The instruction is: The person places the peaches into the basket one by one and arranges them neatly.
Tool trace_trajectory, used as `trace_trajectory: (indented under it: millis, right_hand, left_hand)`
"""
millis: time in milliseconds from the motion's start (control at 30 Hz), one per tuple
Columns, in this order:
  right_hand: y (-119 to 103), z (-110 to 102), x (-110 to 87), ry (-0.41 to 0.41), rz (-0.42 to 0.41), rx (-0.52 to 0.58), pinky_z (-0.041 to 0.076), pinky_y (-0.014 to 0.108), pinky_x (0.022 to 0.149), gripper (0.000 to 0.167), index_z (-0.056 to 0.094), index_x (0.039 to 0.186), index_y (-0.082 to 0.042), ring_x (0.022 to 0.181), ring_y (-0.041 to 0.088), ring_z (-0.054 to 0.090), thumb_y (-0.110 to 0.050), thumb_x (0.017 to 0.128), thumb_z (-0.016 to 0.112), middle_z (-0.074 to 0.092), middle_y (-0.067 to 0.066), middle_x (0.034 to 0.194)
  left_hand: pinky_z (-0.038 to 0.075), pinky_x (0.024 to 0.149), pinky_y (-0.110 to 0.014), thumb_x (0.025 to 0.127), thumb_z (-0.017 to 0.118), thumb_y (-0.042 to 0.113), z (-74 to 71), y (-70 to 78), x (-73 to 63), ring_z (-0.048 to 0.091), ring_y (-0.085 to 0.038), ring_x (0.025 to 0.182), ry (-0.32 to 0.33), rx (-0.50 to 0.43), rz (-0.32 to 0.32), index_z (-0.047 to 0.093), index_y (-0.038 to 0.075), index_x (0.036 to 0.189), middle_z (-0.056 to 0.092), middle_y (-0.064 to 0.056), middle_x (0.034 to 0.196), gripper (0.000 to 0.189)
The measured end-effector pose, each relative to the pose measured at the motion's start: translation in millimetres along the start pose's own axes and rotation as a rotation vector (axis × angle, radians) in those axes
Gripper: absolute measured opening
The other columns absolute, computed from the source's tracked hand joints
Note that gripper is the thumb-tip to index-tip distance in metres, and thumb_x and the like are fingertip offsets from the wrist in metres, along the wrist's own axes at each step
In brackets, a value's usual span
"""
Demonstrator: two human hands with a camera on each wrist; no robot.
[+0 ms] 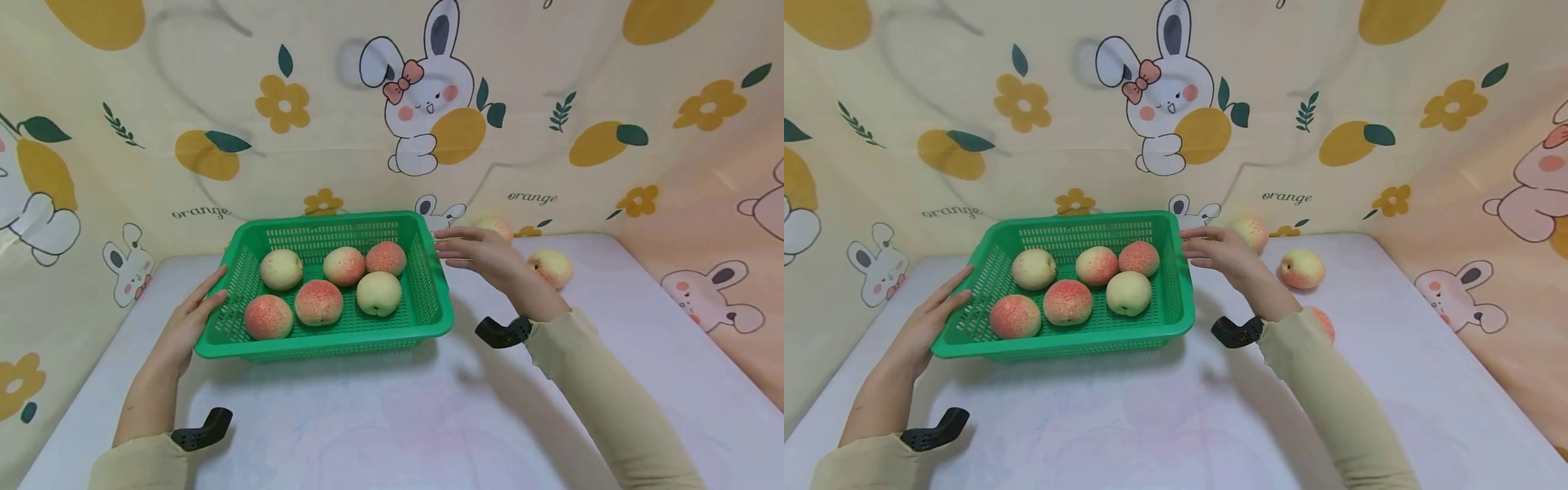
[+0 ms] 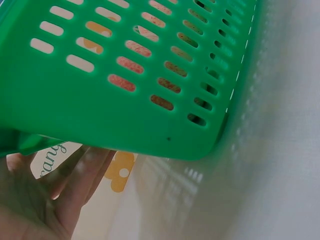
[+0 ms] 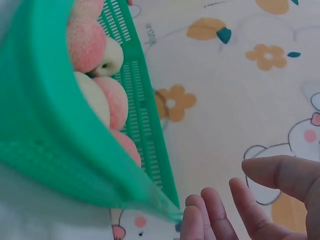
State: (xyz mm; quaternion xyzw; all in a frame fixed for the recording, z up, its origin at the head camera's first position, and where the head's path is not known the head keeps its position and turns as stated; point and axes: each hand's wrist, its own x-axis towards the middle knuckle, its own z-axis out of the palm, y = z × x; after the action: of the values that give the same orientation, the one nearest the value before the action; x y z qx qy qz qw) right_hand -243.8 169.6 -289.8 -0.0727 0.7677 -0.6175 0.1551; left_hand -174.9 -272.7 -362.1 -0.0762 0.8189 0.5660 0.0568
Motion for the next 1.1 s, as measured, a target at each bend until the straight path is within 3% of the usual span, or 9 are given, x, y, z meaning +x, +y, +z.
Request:
trace_trajectory:
  millis: [133,233,400,500,600,733,933,1100]
  right_hand:
    - [3,-11,-12.2,0.022,-0.01,-0.021,0.049,0.024,0.092,0.045,0.045,0.137,0.006,0.109,0.016,0.061,-0.018,0.1,0.052,0.058,0.006,0.123]
    - [7,-20,-21.2,0.028,-0.017,-0.018,0.05,0.021,0.088,0.044,0.045,0.135,0.008,0.099,0.007,0.063,-0.017,0.099,0.052,0.063,-0.003,0.109]
    - [14,-34,-34.5,0.03,-0.028,-0.011,0.05,0.019,0.086,0.047,0.042,0.135,0.011,0.095,0.003,0.064,-0.017,0.1,0.052,0.064,-0.011,0.102]
    - [19,-41,-40.0,0.051,-0.014,-0.011,0.05,0.018,0.086,0.044,0.044,0.133,0.009,0.095,0.002,0.064,-0.018,0.099,0.053,0.065,-0.012,0.1]
    - [24,-47,-45.6,0.083,0.006,-0.015,0.05,0.019,0.086,0.039,0.049,0.127,0.004,0.095,0.003,0.064,-0.021,0.098,0.057,0.067,-0.013,0.099]
    - [30,-55,-54.8,0.128,0.018,-0.046,0.05,0.02,0.087,0.04,0.052,0.124,0.001,0.097,0.003,0.064,-0.025,0.096,0.06,0.067,-0.014,0.1]
    - [44,-68,-65.6,0.165,0.001,-0.094,0.051,0.02,0.086,0.029,0.058,0.118,-0.01,0.096,0.001,0.064,-0.027,0.095,0.061,0.067,-0.016,0.1]
    - [56,-78,-74.0,0.197,-0.03,-0.057,0.051,0.016,0.082,0.022,0.062,0.114,-0.015,0.094,0.0,0.065,-0.026,0.095,0.062,0.068,-0.017,0.1]
  left_hand:
    - [0.015,0.11,-0.064,0.1,0.039,0.051,0.3,-1.0,-1.1,0.003,-0.041,0.146,0.0,0.0,-0.007,0.012,0.04,0.152,-0.002,-0.006,0.162,0.06]
    - [0.023,0.107,-0.06,0.099,0.038,0.053,-1.5,-1.7,-1.9,0.008,-0.043,0.144,0.005,0.02,-0.006,0.011,0.043,0.151,-0.001,-0.007,0.162,0.06]
    - [0.039,0.089,-0.033,0.098,0.038,0.056,-3.7,-2.4,-2.4,0.02,-0.042,0.14,0.008,0.05,0.005,0.011,0.045,0.151,0.002,-0.01,0.162,0.06]
    - [0.04,0.078,-0.019,0.098,0.037,0.055,-3.9,-2.9,-2.4,0.026,-0.041,0.137,0.008,0.057,0.016,0.011,0.044,0.151,0.004,-0.012,0.162,0.06]
    - [0.042,0.073,-0.014,0.099,0.036,0.055,-3.2,-3.0,-2.3,0.029,-0.04,0.134,0.012,0.061,0.029,0.011,0.043,0.152,0.005,-0.013,0.161,0.06]
    - [0.041,0.079,-0.019,0.099,0.036,0.055,-1.0,-2.6,-1.4,0.027,-0.042,0.137,0.011,0.052,0.027,0.012,0.043,0.151,0.005,-0.012,0.161,0.059]
    - [0.036,0.096,-0.042,0.099,0.036,0.055,-0.5,-3.8,-1.3,0.02,-0.042,0.141,0.002,0.04,0.014,0.011,0.044,0.151,0.003,-0.01,0.162,0.059]
    - [0.024,0.108,-0.059,0.099,0.038,0.053,-1.2,-3.5,0.0,0.012,-0.041,0.144,-0.006,0.016,0.027,0.012,0.042,0.152,0.001,-0.008,0.162,0.06]
